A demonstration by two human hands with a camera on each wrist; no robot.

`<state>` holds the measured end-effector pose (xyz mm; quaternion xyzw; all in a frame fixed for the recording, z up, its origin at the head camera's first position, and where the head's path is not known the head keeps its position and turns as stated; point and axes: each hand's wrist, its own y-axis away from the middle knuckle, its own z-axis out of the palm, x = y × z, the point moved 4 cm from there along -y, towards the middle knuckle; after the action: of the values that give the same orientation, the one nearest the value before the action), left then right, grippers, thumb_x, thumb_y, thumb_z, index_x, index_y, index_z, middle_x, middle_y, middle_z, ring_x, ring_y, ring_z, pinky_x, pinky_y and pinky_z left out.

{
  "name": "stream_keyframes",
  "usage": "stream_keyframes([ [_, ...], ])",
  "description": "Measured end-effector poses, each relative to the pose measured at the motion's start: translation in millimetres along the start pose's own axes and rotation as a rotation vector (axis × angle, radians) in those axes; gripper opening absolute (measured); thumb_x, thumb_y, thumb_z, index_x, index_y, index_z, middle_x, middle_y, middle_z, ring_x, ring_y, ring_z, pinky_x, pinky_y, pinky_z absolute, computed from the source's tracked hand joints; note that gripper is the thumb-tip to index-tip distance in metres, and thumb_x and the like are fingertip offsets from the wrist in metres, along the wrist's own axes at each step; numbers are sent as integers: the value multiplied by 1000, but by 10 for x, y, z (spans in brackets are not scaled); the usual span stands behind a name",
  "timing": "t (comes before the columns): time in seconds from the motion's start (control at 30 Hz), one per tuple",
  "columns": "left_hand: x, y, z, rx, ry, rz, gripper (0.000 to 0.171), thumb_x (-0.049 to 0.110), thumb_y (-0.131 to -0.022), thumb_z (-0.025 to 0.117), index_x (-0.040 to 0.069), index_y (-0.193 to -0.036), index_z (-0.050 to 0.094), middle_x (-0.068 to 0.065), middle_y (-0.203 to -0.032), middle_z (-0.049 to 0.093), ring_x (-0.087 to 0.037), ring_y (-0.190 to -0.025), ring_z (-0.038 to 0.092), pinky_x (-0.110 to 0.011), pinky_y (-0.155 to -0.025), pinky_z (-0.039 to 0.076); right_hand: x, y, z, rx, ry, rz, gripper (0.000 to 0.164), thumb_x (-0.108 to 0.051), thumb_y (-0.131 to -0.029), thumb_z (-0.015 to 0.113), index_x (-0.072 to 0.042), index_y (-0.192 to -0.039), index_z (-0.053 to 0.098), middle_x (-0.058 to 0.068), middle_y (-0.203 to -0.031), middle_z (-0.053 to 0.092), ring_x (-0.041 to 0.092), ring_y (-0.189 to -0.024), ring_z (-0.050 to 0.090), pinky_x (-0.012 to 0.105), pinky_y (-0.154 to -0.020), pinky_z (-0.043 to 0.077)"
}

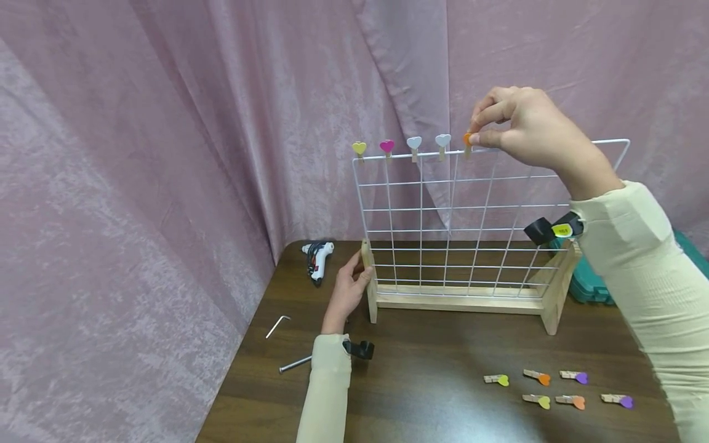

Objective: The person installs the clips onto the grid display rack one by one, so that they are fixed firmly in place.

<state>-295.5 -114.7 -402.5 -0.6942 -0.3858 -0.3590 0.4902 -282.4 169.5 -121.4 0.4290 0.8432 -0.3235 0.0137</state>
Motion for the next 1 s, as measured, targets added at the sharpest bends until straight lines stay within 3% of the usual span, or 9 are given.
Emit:
stream_keyframes([
  [0.17,4,-4,-19,6,-11,4,47,5,-93,52,-7,-137,37,-29,-118,53,-40,-106,52,-40,-84,50,11,61,-5,-36,-36,62,22,-21,-89,63,-5,-104,67,6,-110,57,27,-102,47,45,-82,37],
  [0.37,-23,-23,-57,1,-25,-22,48,7,-94,53,-4,-138,37,-27,-120,54,-35,-107,53,-38,-85,49,6,185,-45,-46,1,37,34,-23,-90,59,-5,-119,59,13,-119,53,35,-110,44,56,-90,32],
  [0.53,-47,-36,-58,0,-8,-22,49,7,-94,53,-4,-138,36,-28,-121,52,-37,-108,53,-38,-85,49,24,373,-73,36,-1,15,32,-17,-90,60,-6,-120,59,13,-120,53,36,-113,43,59,-93,28],
  [0.6,-49,-39,-59,0,5,-19,49,6,-94,53,-5,-138,36,-30,-120,52,-39,-108,53,-39,-84,50,17,491,-66,91,-12,-18,30,-12,-88,62,-6,-117,61,12,-118,54,33,-112,45,55,-92,31],
  [0.7,-49,-44,-66,0,14,-19,49,6,-94,53,-5,-138,37,-31,-120,52,-40,-107,52,-40,-84,50,8,683,-24,166,-19,-68,30,-5,-84,66,-7,-113,64,7,-114,57,22,-110,46,36,-94,36],
  [0.83,-52,-52,-78,5,1,-17,49,7,-94,53,-4,-138,36,-29,-119,53,-37,-106,54,-38,-84,50,37,917,59,236,-40,-122,33,2,-78,69,-7,-110,66,2,-112,58,8,-110,45,14,-87,32],
  [1.0,-55,-73,-84,9,-3,-9,49,7,-94,53,-4,-138,37,-29,-118,54,-35,-106,55,-37,-84,50,89,1144,164,251,-94,-174,33,6,-76,68,-3,-108,66,6,-110,58,7,-111,46,13,-88,33],
])
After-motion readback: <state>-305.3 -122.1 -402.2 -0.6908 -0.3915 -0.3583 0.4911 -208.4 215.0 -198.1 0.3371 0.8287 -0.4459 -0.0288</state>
